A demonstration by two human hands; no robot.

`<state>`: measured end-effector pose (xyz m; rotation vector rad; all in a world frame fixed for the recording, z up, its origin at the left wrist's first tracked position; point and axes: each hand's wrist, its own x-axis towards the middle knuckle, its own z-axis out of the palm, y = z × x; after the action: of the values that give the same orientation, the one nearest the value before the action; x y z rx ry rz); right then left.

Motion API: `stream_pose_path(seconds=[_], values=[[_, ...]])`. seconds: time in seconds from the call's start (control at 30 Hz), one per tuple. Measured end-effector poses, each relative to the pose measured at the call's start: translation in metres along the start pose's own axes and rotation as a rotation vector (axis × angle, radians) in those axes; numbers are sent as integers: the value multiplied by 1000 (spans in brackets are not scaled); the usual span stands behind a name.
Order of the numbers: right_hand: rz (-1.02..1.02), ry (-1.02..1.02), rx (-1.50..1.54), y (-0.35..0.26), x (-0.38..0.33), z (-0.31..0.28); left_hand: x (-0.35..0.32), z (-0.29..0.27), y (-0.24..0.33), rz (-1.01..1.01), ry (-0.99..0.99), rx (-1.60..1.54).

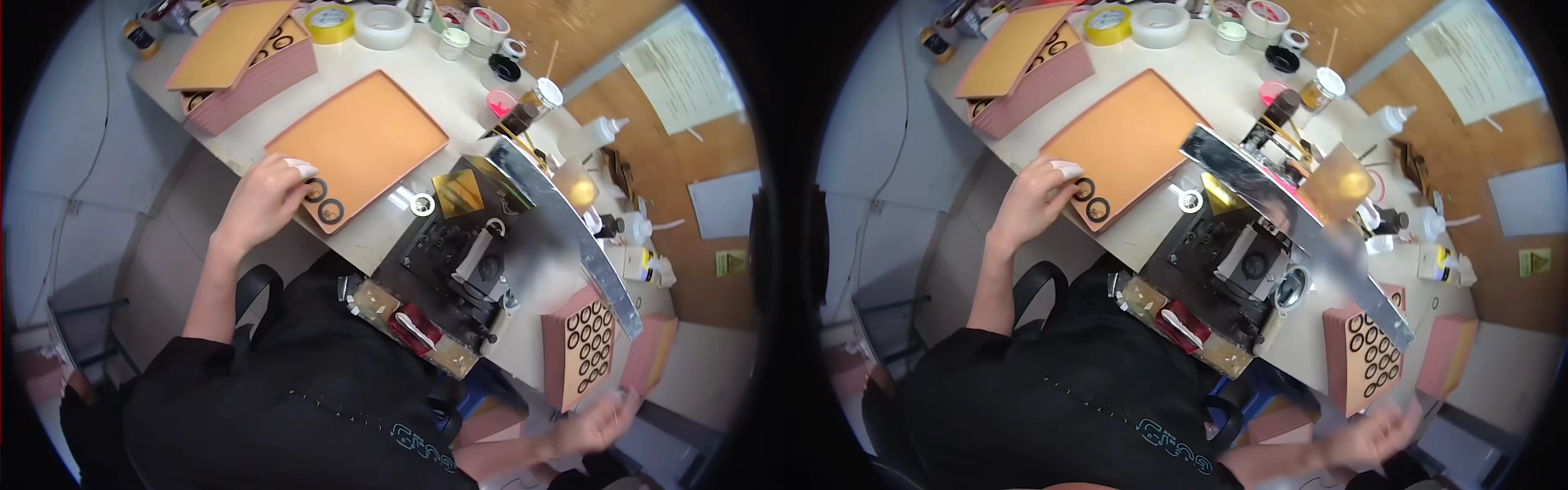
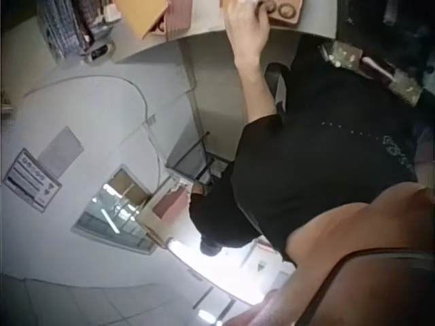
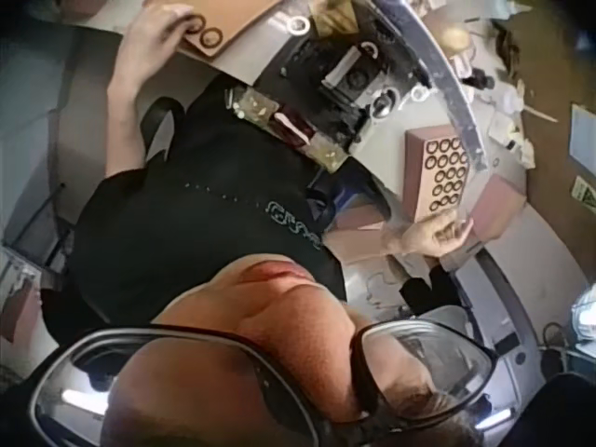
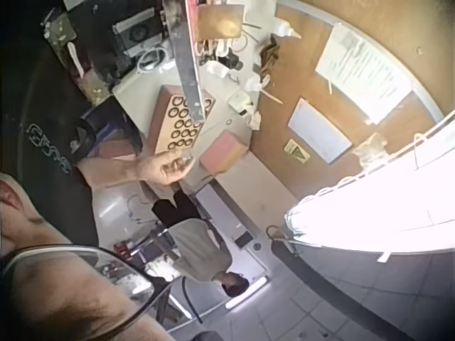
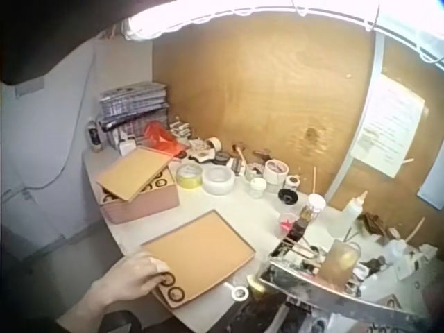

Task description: Performing screen printing on circular wooden components.

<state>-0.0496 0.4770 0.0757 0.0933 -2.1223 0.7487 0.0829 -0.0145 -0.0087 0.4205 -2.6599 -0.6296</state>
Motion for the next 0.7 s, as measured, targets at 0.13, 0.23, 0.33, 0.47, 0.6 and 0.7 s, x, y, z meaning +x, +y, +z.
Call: stream_pose_path(seconds=[0.13,0.23,0.33,0.47,0.6,0.7], values=[[367,-651,514,16,-61,62,-20,-12,8,-40,-47,57],[133,-792,500,-10,-68,81,-21,-11,9,-14,-93,84],[110,-837,445,-38,-53,88,-16,-5,8,40,-83,73],[19,-934,463,-52,-42,100,-13,-1,7,35,32,39],[-100,-1012,468,-55,-35,116,-13,-3,10,-32,172,-1],[-218,-1077,444,-53,-32,125,-14,-6,16,-70,334,-29]])
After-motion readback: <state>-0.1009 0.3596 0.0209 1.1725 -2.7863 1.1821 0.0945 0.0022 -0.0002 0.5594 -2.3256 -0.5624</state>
